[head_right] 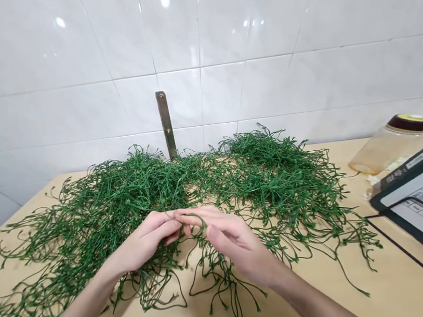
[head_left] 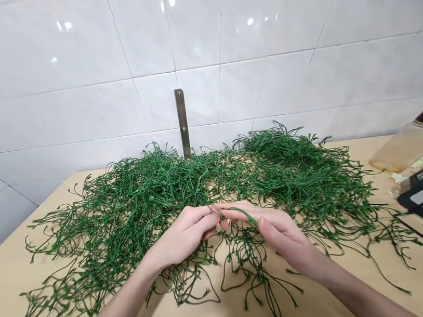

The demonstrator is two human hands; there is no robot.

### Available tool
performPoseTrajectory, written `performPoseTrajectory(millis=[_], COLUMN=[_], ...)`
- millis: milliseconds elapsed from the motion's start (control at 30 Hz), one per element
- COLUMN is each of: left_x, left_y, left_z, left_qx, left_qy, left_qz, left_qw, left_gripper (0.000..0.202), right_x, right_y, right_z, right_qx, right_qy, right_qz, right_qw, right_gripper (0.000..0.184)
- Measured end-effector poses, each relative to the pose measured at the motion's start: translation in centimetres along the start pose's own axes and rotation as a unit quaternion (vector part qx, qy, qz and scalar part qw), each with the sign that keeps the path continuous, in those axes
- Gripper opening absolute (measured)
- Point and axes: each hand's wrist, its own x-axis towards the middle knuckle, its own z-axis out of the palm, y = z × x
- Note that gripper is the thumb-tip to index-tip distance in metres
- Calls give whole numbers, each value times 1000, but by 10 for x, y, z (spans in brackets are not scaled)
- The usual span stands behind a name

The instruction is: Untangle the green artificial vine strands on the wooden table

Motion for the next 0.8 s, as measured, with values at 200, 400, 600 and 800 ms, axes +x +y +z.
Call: performPoseTrajectory(millis=[200, 400, 600, 800], left_x=[-2, 2, 3, 1], left_y=[5, -2, -8, -9], left_z=[1, 9, 10, 10], left_qx=[50, 169, 244, 321], left_qy=[-5, -38, 21, 43], left_qz=[1, 90, 102, 121], left_qw=[999, 981, 964, 938], left_gripper=[24, 39, 28, 22], right_x=[-1, -3, -1, 1], right_y=[4, 14, 6, 1], right_z=[6, 1, 2, 6], right_qx=[-293, -484, -478, -321], right_qy=[84, 65, 51, 37], right_qz=[-180, -243, -150, -5], right_qw=[935, 838, 864, 946], right_gripper=[45, 25, 17, 15])
